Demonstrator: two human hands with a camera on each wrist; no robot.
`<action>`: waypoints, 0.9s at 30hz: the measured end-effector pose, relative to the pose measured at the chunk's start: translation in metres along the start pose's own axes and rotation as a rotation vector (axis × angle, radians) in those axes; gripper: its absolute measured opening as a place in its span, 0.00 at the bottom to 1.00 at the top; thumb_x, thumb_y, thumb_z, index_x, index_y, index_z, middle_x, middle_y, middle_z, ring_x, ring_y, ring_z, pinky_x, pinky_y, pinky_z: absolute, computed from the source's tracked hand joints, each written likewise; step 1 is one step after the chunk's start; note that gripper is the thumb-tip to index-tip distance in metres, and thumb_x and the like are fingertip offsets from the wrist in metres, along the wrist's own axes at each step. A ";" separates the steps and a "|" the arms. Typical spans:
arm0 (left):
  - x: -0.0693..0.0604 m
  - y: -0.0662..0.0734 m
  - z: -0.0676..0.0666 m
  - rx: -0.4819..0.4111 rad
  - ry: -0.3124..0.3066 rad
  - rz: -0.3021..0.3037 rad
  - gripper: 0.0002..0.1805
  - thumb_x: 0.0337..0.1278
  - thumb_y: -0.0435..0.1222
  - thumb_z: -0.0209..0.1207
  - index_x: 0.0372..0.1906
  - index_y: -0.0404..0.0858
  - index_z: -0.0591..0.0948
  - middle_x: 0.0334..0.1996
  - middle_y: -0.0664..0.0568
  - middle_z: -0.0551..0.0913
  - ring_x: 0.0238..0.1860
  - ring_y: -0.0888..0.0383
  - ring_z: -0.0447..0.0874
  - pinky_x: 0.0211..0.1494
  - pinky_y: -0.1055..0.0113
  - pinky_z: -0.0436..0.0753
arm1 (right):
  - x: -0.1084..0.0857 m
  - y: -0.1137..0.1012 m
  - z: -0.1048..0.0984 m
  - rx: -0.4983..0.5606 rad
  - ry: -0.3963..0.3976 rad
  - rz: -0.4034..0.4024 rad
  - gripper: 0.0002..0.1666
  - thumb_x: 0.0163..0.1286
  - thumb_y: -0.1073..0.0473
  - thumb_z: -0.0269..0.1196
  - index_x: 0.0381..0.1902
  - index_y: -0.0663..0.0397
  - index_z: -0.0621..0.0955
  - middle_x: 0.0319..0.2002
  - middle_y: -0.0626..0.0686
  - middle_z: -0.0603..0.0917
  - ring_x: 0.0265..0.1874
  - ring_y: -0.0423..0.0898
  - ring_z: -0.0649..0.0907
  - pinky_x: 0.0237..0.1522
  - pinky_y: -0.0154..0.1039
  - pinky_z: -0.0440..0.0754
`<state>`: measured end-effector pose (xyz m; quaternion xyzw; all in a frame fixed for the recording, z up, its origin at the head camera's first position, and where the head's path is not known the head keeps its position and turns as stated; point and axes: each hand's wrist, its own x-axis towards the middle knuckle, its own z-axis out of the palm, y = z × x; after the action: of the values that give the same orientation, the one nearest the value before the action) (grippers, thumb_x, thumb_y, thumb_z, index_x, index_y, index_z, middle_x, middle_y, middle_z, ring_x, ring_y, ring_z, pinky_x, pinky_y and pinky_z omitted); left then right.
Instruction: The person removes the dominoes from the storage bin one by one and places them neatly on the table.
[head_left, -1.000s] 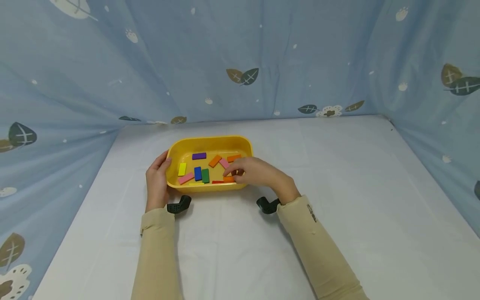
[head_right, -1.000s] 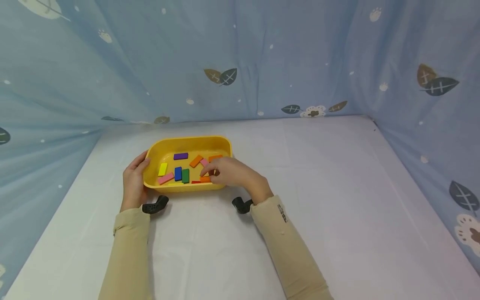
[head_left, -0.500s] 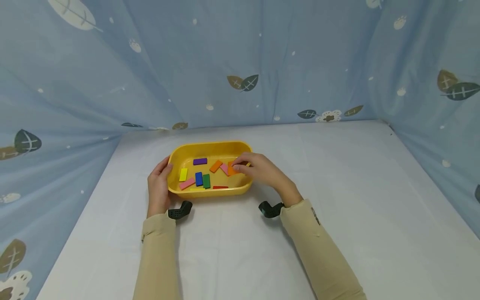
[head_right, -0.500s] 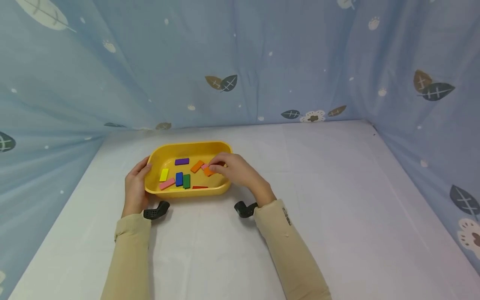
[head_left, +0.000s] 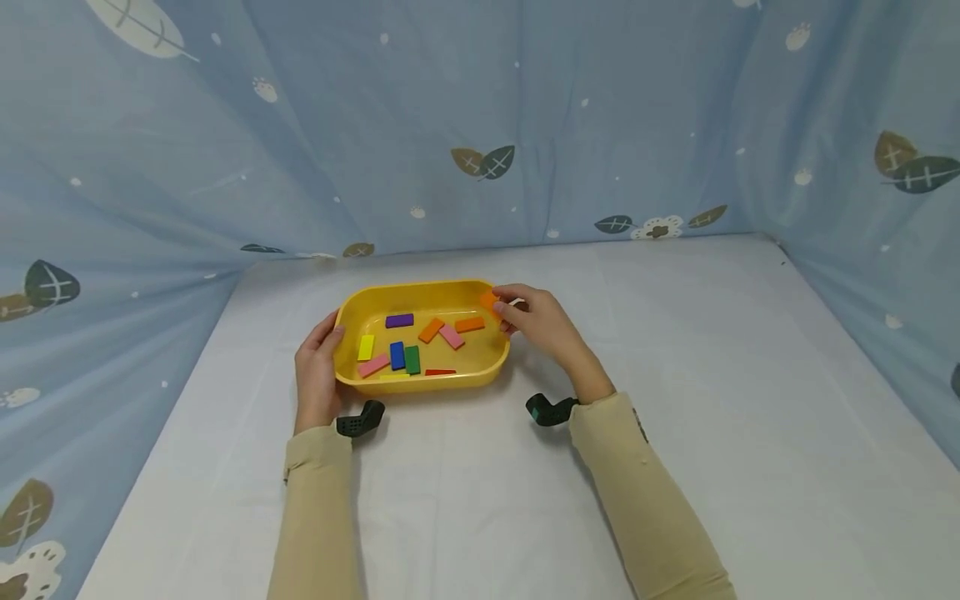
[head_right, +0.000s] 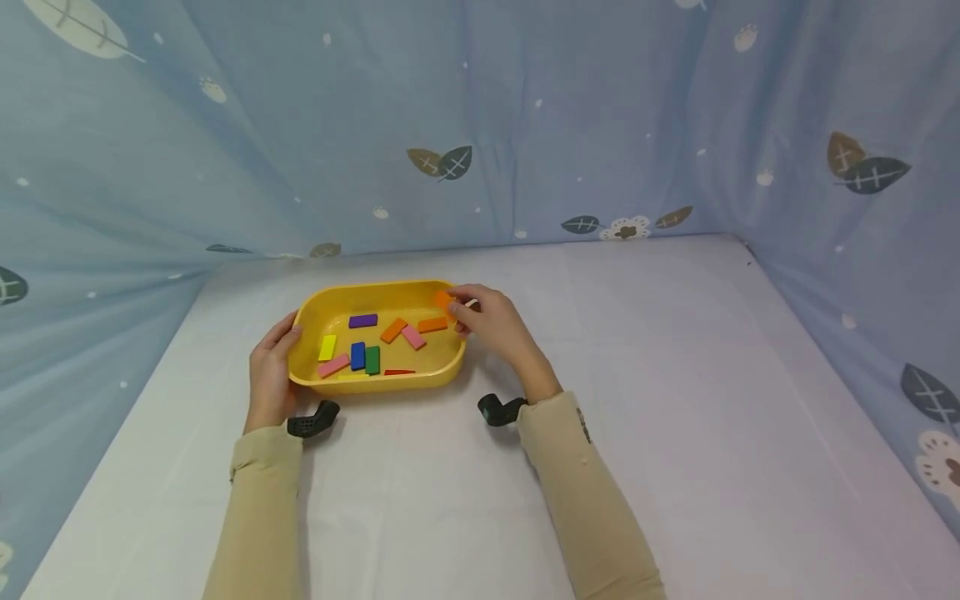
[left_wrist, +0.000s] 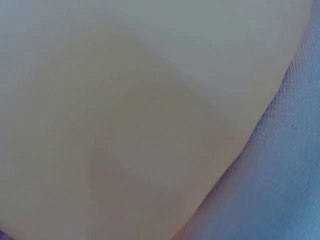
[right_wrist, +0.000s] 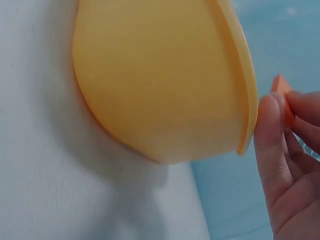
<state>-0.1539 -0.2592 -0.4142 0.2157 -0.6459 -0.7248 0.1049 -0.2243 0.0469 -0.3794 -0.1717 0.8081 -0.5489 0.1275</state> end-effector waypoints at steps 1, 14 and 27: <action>0.000 0.000 0.000 0.002 -0.001 -0.001 0.22 0.60 0.46 0.50 0.60 0.50 0.69 0.61 0.59 0.65 0.60 0.60 0.63 0.61 0.69 0.64 | 0.000 0.001 -0.002 0.027 0.010 0.000 0.22 0.65 0.51 0.55 0.56 0.48 0.72 0.41 0.53 0.75 0.29 0.48 0.80 0.39 0.48 0.80; 0.001 -0.002 0.001 -0.025 -0.004 0.034 0.22 0.60 0.44 0.51 0.60 0.47 0.70 0.60 0.57 0.66 0.59 0.60 0.64 0.61 0.70 0.65 | 0.005 0.032 -0.021 0.198 0.127 0.081 0.26 0.65 0.66 0.53 0.61 0.47 0.68 0.45 0.57 0.72 0.35 0.51 0.81 0.38 0.38 0.81; 0.001 -0.003 -0.001 -0.026 -0.006 0.033 0.22 0.60 0.44 0.52 0.59 0.48 0.71 0.60 0.57 0.66 0.59 0.60 0.64 0.60 0.70 0.65 | 0.009 0.058 -0.024 -0.017 0.032 0.247 0.25 0.65 0.64 0.54 0.60 0.51 0.68 0.44 0.57 0.75 0.31 0.48 0.82 0.34 0.35 0.81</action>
<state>-0.1540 -0.2599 -0.4174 0.2013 -0.6400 -0.7321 0.1176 -0.2497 0.0825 -0.4245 -0.0634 0.8297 -0.5248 0.1796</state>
